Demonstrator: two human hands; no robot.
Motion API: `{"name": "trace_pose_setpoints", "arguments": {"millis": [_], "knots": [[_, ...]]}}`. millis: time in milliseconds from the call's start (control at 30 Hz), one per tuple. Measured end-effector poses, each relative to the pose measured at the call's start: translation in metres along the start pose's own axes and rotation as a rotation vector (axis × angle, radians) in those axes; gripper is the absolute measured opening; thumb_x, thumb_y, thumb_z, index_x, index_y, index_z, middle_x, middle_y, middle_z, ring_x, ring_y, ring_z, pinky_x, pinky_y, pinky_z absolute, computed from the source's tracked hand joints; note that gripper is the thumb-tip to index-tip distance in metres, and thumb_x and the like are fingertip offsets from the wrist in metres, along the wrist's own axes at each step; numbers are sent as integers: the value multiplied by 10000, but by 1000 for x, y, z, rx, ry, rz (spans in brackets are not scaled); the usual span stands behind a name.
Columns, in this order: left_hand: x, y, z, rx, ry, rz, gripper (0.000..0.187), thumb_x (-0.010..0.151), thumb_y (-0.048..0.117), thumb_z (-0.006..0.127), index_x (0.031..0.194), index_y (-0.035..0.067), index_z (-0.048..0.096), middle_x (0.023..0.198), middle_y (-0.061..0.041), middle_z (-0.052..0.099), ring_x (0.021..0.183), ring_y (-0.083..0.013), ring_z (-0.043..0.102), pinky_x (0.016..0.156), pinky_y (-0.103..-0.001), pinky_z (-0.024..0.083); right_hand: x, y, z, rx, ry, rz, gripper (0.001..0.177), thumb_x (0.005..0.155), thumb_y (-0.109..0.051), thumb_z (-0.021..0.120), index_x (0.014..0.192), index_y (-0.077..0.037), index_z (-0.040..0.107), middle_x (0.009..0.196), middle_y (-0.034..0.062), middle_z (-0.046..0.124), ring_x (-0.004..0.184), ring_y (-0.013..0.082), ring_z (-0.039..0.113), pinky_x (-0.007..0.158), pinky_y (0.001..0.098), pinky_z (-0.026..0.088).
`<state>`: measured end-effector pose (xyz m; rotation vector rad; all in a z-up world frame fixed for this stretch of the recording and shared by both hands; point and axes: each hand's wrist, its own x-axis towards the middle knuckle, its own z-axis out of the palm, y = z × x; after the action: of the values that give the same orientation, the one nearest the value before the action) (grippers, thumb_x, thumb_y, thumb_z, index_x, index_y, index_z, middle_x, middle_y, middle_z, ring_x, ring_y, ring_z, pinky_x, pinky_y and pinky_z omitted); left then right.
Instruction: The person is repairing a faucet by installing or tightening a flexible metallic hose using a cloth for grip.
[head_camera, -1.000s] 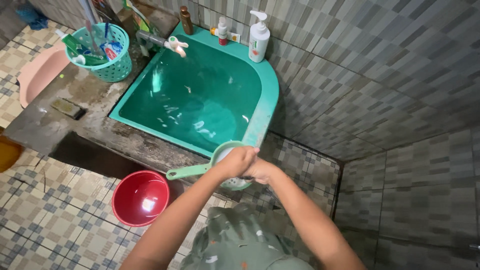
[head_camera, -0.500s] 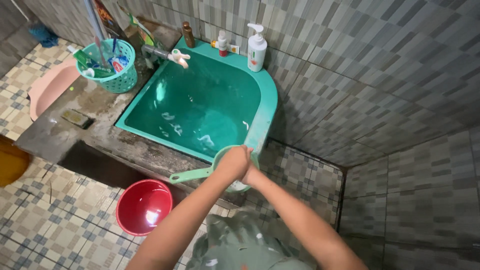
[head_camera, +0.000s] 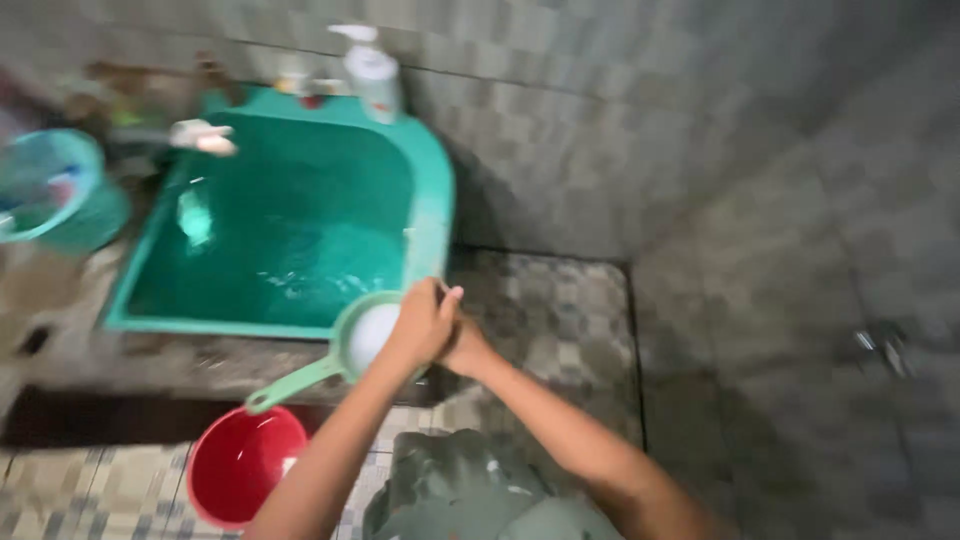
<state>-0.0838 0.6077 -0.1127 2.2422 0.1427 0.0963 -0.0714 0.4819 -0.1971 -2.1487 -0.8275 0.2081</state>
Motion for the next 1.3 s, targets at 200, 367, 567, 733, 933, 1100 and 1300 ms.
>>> {"name": "trace_pose_setpoints", "arguments": {"millis": [200,367,567,733,933,1100,1300], "knots": [[8,76,43,-183,-187,177,482,1021,418,510,1149,-16,675,1125,-268,654,1107,-431,599,967,-489,450,-86,-10,-152,861,364,423,834,818,-132,735,1515,-187,281,1251,107,558,942,239,635,761,419,544],[10,145,154,-151,-469,130,507,1024,455,502,1186,1,658,1190,-260,655,1152,-410,618,994,-471,471,-206,69,-241,1332,642,501,584,990,-351,664,1435,-29,465,1236,217,652,942,285,695,791,412,567],[-5,223,365,-129,-742,148,456,1000,409,511,1204,26,651,1225,-245,679,1165,-391,635,1012,-471,474,-354,124,-339,1541,894,578,503,991,-409,553,1351,-58,552,1227,180,699,996,278,696,832,401,566],[-26,271,542,-156,-699,276,372,970,252,555,1245,18,642,1240,-267,684,1201,-417,631,1043,-467,492,-463,163,-388,1400,896,615,514,988,-328,562,1415,-45,536,1233,176,695,984,280,679,831,390,554],[-25,332,608,-510,-483,193,644,801,77,679,1402,9,458,1294,-267,583,1239,-419,537,1020,-455,426,-478,135,-446,1074,856,783,590,938,-232,612,1493,-105,458,1206,135,690,906,236,660,738,393,551],[-32,318,620,-568,-608,240,300,1018,148,521,1287,44,599,1048,-175,701,989,-308,680,881,-409,521,-484,180,-442,649,795,822,577,936,-251,679,1468,-89,521,1313,79,659,1126,171,650,940,308,532],[-48,315,583,-514,-645,129,298,1058,285,471,1164,30,583,795,-121,657,677,-250,675,653,-405,550,-444,234,-437,54,790,495,537,948,-261,755,1374,6,565,1284,172,667,1175,270,643,1005,381,493]]}}
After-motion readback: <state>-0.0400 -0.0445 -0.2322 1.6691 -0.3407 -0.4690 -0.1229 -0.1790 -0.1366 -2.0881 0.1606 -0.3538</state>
